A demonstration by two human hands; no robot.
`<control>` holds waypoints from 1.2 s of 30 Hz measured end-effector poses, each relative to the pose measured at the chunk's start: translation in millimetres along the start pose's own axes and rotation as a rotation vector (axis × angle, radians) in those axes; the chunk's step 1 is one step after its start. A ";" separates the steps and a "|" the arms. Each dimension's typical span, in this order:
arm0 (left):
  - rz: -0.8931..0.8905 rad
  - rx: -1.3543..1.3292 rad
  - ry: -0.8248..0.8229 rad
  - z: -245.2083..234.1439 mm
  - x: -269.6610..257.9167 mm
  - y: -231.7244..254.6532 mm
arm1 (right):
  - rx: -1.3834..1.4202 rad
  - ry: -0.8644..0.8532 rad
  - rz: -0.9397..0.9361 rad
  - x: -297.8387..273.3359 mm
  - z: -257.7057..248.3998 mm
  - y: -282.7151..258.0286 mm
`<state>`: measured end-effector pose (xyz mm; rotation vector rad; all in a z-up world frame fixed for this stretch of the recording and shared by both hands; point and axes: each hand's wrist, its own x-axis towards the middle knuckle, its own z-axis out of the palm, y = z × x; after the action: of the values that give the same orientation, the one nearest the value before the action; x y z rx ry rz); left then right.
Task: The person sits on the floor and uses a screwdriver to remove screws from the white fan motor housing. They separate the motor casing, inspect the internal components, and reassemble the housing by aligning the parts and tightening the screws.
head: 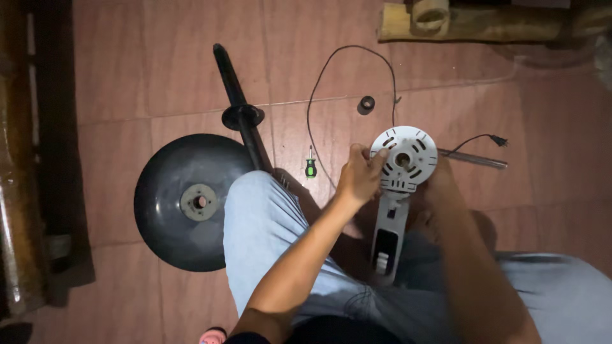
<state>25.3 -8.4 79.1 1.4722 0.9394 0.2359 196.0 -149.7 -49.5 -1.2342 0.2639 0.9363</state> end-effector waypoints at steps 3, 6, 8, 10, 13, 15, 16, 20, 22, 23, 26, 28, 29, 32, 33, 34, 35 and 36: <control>-0.074 0.033 -0.003 9.9 16.0 -16.2 | 0.048 -0.035 0.112 10.3 -2.5 23.7; -0.191 0.084 -0.009 17.8 31.3 -37.0 | 0.077 -0.053 0.187 28.3 -13.9 53.1; -0.240 0.095 -0.034 20.3 38.5 -51.2 | 0.088 -0.048 0.213 44.7 -22.1 75.3; -0.234 0.085 -0.067 24.1 40.9 -65.8 | 0.089 -0.032 0.215 61.0 -34.5 94.0; -0.229 0.047 -0.064 28.1 43.6 -82.9 | 0.077 0.022 0.212 75.9 -47.8 112.3; -0.266 0.049 -0.070 30.7 46.0 -95.0 | 0.099 -0.029 0.267 80.3 -53.7 119.9; -0.285 0.050 -0.073 31.6 47.9 -101.6 | 0.123 -0.105 0.312 80.5 -55.4 123.8; -0.273 0.088 -0.055 38.3 56.3 -134.6 | 0.072 -0.031 0.395 78.7 -62.5 137.7; -0.263 0.133 -0.040 42.3 60.9 -150.3 | 0.143 -0.114 0.343 76.8 -64.1 145.9; -0.212 0.188 -0.012 43.7 62.9 -156.5 | 0.179 -0.155 0.316 75.9 -64.2 149.1; -0.159 0.275 0.017 47.8 65.7 -169.2 | 0.065 -0.133 0.278 71.8 -68.5 155.5; -0.258 0.231 -0.035 49.8 65.1 -173.0 | -0.028 0.038 0.371 72.0 -71.3 156.6; -0.257 0.244 -0.029 50.1 65.8 -174.2 | -0.076 0.122 0.416 74.9 -72.1 155.7; -0.237 0.280 0.002 46.9 65.9 -177.4 | -0.093 0.071 0.420 81.7 -72.2 157.1; -0.217 0.286 0.015 47.9 64.8 -178.2 | -0.140 0.107 0.365 82.0 -75.2 155.5; -0.198 0.292 0.028 48.5 63.4 -178.5 | -0.187 0.142 0.309 81.2 -79.0 152.8; -0.160 0.280 0.034 48.4 63.0 -177.3 | -0.235 0.175 0.251 80.4 -80.0 149.7; -0.123 0.267 0.040 49.0 61.5 -175.3 | -0.542 -0.020 -0.049 75.9 -86.0 146.8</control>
<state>26.9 -29.7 -111.8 1.6505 1.1227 0.0506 161.8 -186.6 -229.0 -1.7162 -0.0444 1.0117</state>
